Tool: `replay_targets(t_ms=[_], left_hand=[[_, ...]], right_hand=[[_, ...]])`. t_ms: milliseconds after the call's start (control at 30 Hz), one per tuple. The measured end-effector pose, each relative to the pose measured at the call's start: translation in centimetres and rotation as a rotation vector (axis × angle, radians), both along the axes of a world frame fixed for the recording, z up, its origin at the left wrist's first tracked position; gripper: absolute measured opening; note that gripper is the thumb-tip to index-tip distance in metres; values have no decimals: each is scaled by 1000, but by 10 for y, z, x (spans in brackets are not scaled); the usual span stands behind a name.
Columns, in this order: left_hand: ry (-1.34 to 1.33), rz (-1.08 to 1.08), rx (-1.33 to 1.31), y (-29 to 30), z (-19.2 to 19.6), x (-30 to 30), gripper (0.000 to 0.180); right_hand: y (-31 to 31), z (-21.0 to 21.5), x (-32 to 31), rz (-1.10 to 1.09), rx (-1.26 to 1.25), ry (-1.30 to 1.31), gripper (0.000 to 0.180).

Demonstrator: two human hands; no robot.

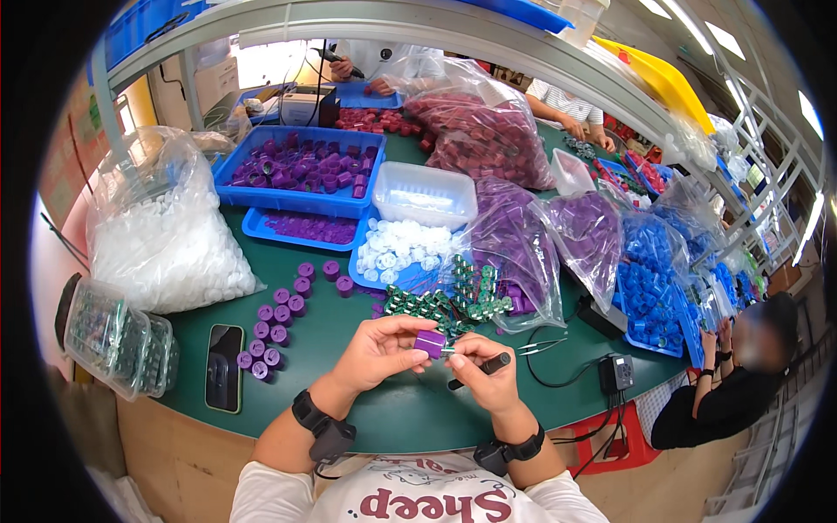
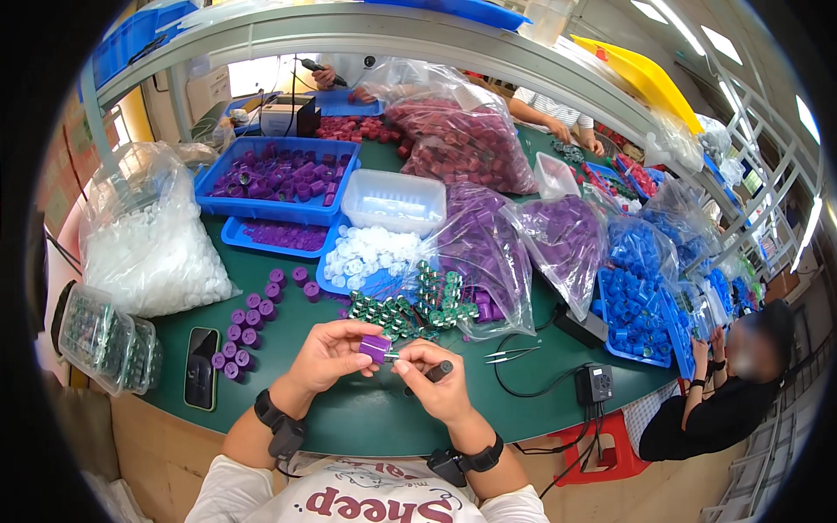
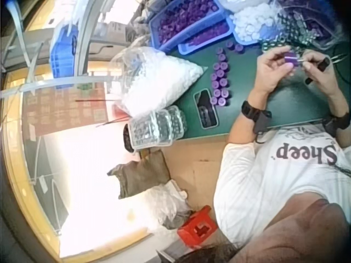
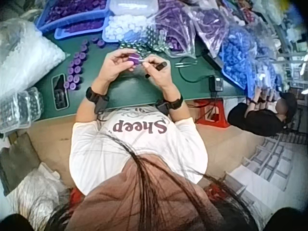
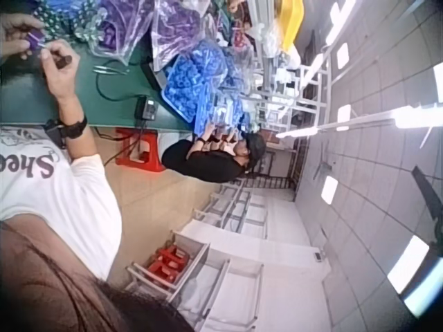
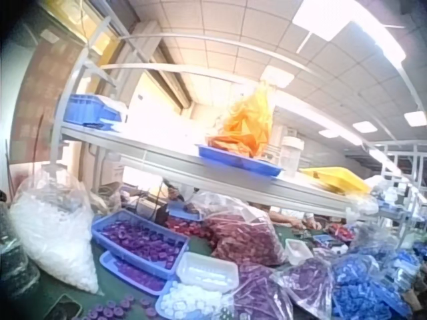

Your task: Assembling small plastic components (purple caps and green bases) at a manufacturing workbench.

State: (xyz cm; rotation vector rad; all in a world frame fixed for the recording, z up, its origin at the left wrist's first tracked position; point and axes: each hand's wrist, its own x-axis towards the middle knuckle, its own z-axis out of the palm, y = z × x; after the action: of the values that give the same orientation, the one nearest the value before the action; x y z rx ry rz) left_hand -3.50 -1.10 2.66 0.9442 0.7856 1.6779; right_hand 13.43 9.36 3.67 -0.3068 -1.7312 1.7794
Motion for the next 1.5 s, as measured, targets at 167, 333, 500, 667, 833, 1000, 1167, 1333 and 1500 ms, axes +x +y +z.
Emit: replay_targets(t_ms=[167, 333, 500, 667, 833, 1000, 1167, 1333, 1500], left_hand=[[30, 41, 62, -1, -4, 1, 39], [104, 159, 145, 0, -1, 8, 39], [114, 113, 87, -2, 2, 7, 38], [121, 89, 83, -3, 0, 6, 38], [171, 76, 93, -2, -3, 6, 37], [188, 110, 100, -2, -5, 8, 37], [218, 103, 111, -2, -4, 9, 38], [242, 114, 108, -3, -1, 7, 38], [491, 230, 108, -3, 7, 10, 40]], right_hand=[[-5, -3, 0, 11, -175, 36, 9], [-10, -3, -3, -93, -131, 53, 9], [-1, 0, 3, 12, -256, 0, 10], [3, 4, 4, 119, -411, -49, 11], [4, 0, 4, 104, -333, -27, 9], [4, 3, 4, 87, -315, -32, 10], [0, 4, 5, 31, -108, -42, 10], [0, 8, 5, 88, -124, -75, 9], [6, 3, 8, 66, -199, -92, 8]])
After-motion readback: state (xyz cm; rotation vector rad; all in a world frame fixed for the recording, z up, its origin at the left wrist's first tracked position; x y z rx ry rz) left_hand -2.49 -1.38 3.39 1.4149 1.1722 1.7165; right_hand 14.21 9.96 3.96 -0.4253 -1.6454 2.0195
